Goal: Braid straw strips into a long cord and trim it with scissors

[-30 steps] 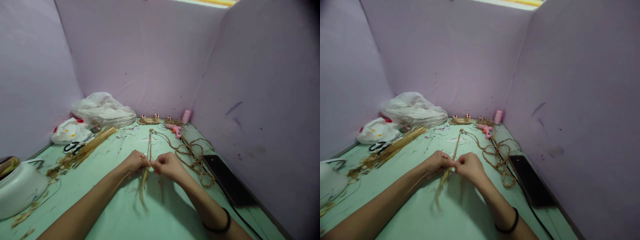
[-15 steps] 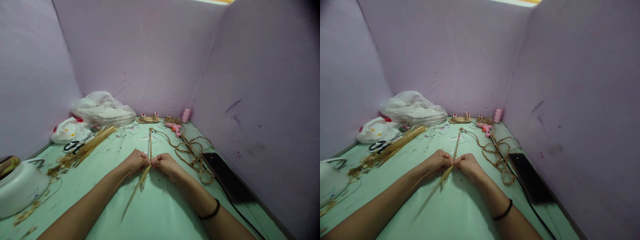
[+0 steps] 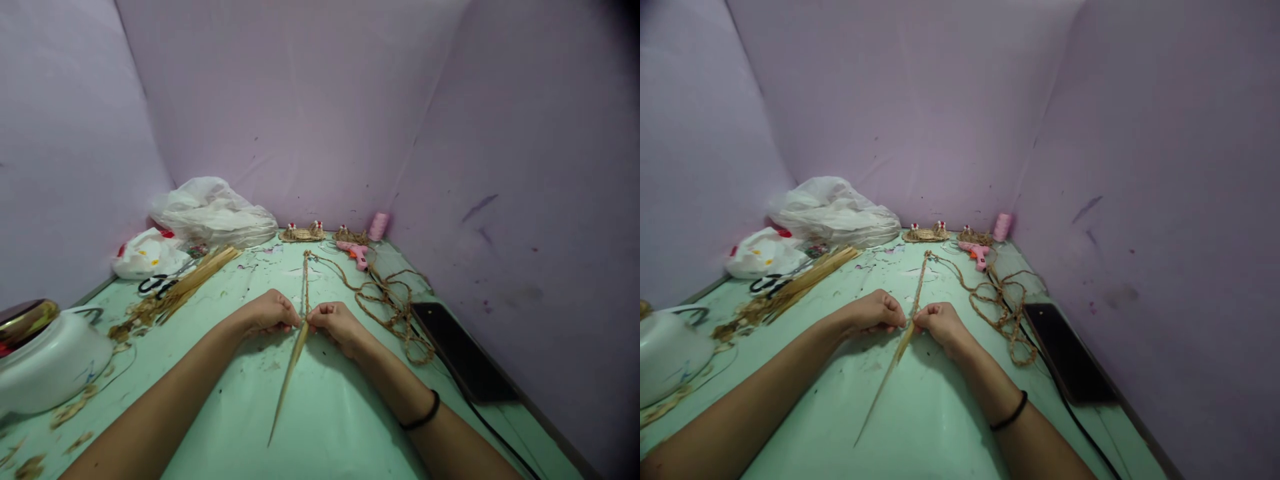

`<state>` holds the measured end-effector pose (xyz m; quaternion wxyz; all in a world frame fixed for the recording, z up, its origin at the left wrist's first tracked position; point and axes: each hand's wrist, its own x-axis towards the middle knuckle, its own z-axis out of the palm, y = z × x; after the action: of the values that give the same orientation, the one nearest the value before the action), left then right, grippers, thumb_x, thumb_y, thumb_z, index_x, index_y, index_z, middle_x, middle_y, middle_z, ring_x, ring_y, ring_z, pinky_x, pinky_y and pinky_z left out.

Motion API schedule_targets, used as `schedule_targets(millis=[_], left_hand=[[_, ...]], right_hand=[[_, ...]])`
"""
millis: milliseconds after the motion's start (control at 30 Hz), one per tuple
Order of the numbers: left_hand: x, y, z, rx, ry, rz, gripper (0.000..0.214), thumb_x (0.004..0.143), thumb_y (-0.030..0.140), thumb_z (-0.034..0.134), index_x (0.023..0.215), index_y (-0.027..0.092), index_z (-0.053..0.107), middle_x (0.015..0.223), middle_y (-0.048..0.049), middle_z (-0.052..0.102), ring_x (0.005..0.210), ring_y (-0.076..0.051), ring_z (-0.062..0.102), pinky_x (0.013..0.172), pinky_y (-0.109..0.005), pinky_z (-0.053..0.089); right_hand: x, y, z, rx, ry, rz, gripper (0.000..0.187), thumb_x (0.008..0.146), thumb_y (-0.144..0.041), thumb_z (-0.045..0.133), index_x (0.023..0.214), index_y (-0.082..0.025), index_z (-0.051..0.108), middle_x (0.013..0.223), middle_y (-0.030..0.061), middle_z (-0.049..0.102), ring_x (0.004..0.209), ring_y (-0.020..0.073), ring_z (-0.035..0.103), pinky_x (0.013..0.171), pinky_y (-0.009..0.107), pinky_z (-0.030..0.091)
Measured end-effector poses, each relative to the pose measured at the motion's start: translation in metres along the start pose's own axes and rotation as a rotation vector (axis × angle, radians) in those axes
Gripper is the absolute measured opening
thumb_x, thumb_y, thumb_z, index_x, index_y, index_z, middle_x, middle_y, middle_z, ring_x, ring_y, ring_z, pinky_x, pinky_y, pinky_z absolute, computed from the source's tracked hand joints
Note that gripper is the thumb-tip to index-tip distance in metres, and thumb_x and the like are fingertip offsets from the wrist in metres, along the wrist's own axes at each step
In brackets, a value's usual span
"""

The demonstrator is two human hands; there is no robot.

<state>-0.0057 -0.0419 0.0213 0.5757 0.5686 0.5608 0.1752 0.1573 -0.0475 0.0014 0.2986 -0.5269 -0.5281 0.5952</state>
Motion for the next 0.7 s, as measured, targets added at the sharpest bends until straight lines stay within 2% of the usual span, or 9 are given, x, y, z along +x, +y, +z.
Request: schedule_targets(millis=[200,300,467,533,600,667,700], left_hand=[[-0.003,-0.001,-0.015,0.024,-0.048,-0.03,0.019,0.052,0.026,0.061,0.064,0.012,0.062,0.042,0.0031,0.049,0.03,-0.003,0.026,0.032,-0.019,0.013],[-0.004,-0.003,-0.024,0.054,-0.054,-0.034,0.017,0.051,0.026,0.061,0.061,0.012,0.061,0.042,0.0022,0.049,0.03,-0.003,0.026,0.033,-0.019,0.012],[-0.009,-0.011,-0.057,0.138,-0.013,-0.072,0.011,0.05,0.022,0.059,0.054,0.012,0.059,0.04,0.0021,0.047,0.031,-0.004,0.026,0.034,-0.019,0.012],[-0.011,-0.012,-0.07,0.204,0.124,-0.109,0.007,0.049,0.02,0.058,0.05,0.013,0.057,0.039,0.0017,0.047,0.032,-0.004,0.027,0.034,-0.02,0.013],[-0.012,-0.01,-0.078,0.241,0.338,-0.133,0.006,0.05,0.019,0.057,0.049,0.013,0.056,0.04,0.0012,0.048,0.033,-0.005,0.029,0.034,-0.02,0.016],[-0.014,-0.004,-0.078,0.214,0.5,-0.128,0.007,0.052,0.021,0.058,0.052,0.014,0.056,0.044,0.0005,0.052,0.034,-0.006,0.03,0.034,-0.02,0.019],[-0.014,0.0,-0.074,0.186,0.533,-0.114,0.009,0.052,0.022,0.059,0.055,0.014,0.057,0.047,0.0,0.055,0.034,-0.005,0.031,0.034,-0.02,0.02]], right_hand=[[0.002,0.003,0.0,0.016,-0.017,-0.005,0.007,0.059,-0.017,0.054,0.053,-0.014,0.051,0.037,-0.0079,0.04,0.031,0.002,0.021,0.037,0.021,0.013],[0.001,0.001,0.001,0.015,-0.008,0.001,0.005,0.06,-0.017,0.054,0.056,-0.013,0.053,0.038,-0.0073,0.042,0.032,0.002,0.022,0.037,0.021,0.013],[-0.002,-0.002,0.002,0.016,0.001,0.018,0.006,0.06,-0.015,0.053,0.055,-0.014,0.053,0.039,-0.0069,0.043,0.032,0.0023,0.021,0.038,0.021,0.014],[-0.002,-0.002,0.002,0.01,0.002,0.016,0.007,0.06,-0.015,0.053,0.053,-0.014,0.052,0.036,-0.0079,0.038,0.032,0.0028,0.02,0.038,0.021,0.015],[-0.003,-0.002,0.002,0.007,0.005,0.011,0.009,0.06,-0.015,0.053,0.052,-0.014,0.051,0.034,-0.0085,0.035,0.033,0.0033,0.02,0.039,0.021,0.016],[-0.002,-0.001,0.002,0.009,0.008,0.006,0.008,0.06,-0.015,0.053,0.052,-0.014,0.052,0.036,-0.0078,0.038,0.034,0.0033,0.021,0.039,0.021,0.016],[-0.001,0.0,0.002,0.008,0.009,0.004,0.008,0.06,-0.015,0.053,0.052,-0.014,0.052,0.038,-0.0071,0.04,0.034,0.0032,0.022,0.039,0.021,0.017]])
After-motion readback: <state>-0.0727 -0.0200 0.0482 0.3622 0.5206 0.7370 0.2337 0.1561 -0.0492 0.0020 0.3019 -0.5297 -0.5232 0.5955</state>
